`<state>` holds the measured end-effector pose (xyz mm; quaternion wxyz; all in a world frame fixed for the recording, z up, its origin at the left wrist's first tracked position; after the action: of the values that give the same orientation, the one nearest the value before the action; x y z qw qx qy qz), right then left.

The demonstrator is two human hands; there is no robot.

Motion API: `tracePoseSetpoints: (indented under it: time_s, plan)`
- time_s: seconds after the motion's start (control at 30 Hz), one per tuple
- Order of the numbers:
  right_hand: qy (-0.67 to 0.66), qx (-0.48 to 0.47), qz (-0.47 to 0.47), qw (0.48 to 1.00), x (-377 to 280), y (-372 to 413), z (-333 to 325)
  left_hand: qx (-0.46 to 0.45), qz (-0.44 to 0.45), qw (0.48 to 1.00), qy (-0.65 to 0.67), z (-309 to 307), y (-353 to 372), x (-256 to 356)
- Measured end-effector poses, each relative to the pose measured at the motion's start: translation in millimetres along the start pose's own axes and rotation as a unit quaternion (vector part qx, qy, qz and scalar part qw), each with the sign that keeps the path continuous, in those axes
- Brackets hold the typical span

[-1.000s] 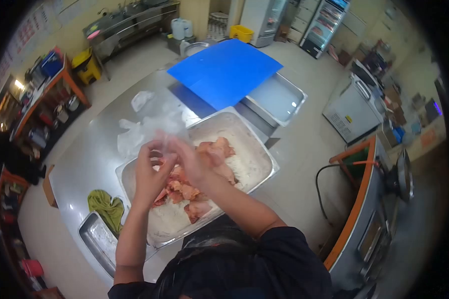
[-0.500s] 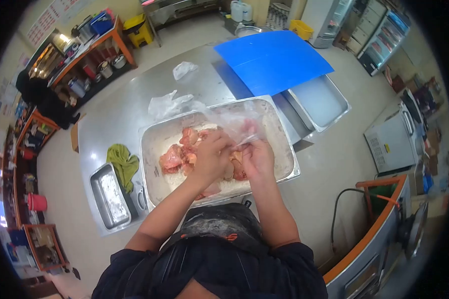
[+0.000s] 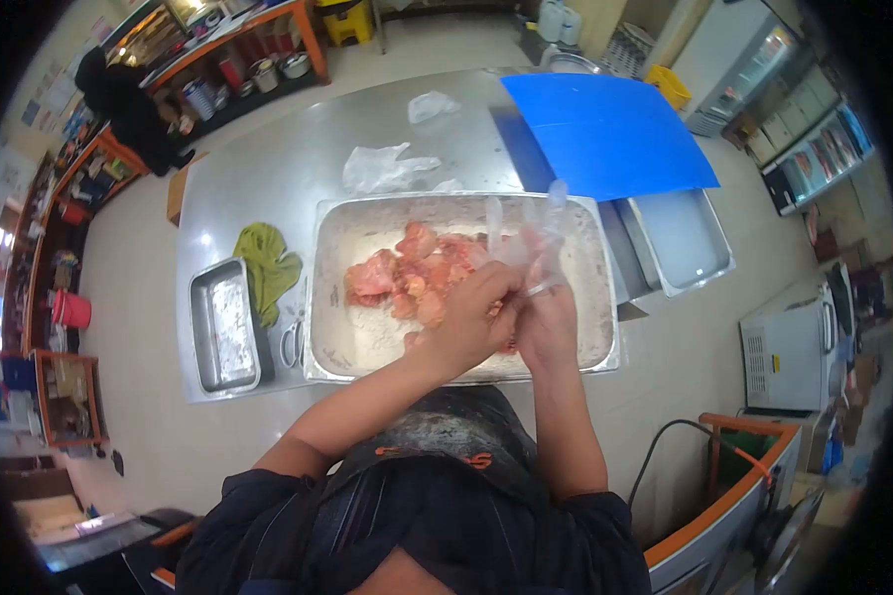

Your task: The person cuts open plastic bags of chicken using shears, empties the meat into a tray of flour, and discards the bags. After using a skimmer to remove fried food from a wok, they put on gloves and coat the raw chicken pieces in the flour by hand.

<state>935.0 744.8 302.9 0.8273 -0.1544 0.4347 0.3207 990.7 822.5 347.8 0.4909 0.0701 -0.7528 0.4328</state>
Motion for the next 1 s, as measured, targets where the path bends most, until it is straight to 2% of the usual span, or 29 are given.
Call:
tracePoseSetpoints:
  time_s: [0.03,0.1,0.13,0.17,0.2,0.23,0.27,0.37,0.43,0.47,0.53,0.57,0.63,0.7,0.8,0.93,1.0]
  plan:
    - [0.026,0.000,0.003,1.000,5,0,-3,0.010,0.012,1.000,-0.006,-4,3,-5]
    - [0.083,0.004,0.003,0.997,3,0,-9,0.011,-0.109,0.993,0.038,-8,9,-31]
    - [0.106,0.053,0.018,0.993,7,0,-16,0.009,-0.166,0.984,0.062,-8,13,-44]
    - [0.246,0.014,-0.035,0.969,6,1,-11,0.007,-0.187,0.980,0.070,-9,12,-47]
    - [0.380,-0.023,-0.087,0.921,11,4,-9,0.001,-0.207,0.975,0.079,-10,10,-48]
    - [0.506,-0.061,-0.137,0.850,14,9,-4,-0.005,-0.227,0.970,0.090,-9,6,-47]
    - [0.594,-0.040,-0.088,0.798,9,17,15,0.008,-0.147,0.989,0.024,-15,-4,-27]
    - [0.742,-0.124,-0.116,0.648,23,10,13,0.002,0.048,0.995,-0.086,-18,-15,13]
    - [0.599,-0.107,-0.166,0.776,5,0,23,-0.019,0.018,0.999,-0.046,-25,-15,23]
    - [0.570,-0.120,-0.179,0.793,9,-3,18,-0.032,0.003,0.999,-0.026,-28,-11,30]
    - [0.471,-0.080,-0.138,0.867,13,-11,0,-0.070,-0.064,0.995,-0.029,-34,3,27]
    - [0.396,-0.033,-0.084,0.914,18,-19,-10,-0.083,-0.094,0.992,-0.034,-36,4,23]
    - [0.192,-0.008,-0.025,0.981,25,-20,-6,-0.030,-0.080,0.995,-0.051,-38,8,3]
    - [-0.062,-0.043,-0.007,0.997,24,-4,18,-0.003,-0.065,0.997,-0.052,-36,20,-15]
    - [-0.022,-0.006,-0.030,0.999,18,1,43,-0.005,-0.026,0.999,-0.044,-36,21,-21]
    - [-0.079,-0.020,-0.035,0.996,17,4,55,-0.002,-0.010,0.998,-0.057,-41,24,-27]
    - [-0.127,-0.079,-0.043,0.988,20,6,65,0.073,0.048,0.995,-0.052,-60,19,1]
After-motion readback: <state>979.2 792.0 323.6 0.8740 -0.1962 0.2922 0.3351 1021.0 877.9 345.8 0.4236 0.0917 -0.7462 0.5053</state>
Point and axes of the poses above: each hand's wrist, its own y-axis away from the middle knuckle, its own z-axis out of the palm, x = y × z, the point moved 10 cm from there along -y, towards the middle knuckle, and after that the axes turned 5 degrees about x, right-handed, at the moved point
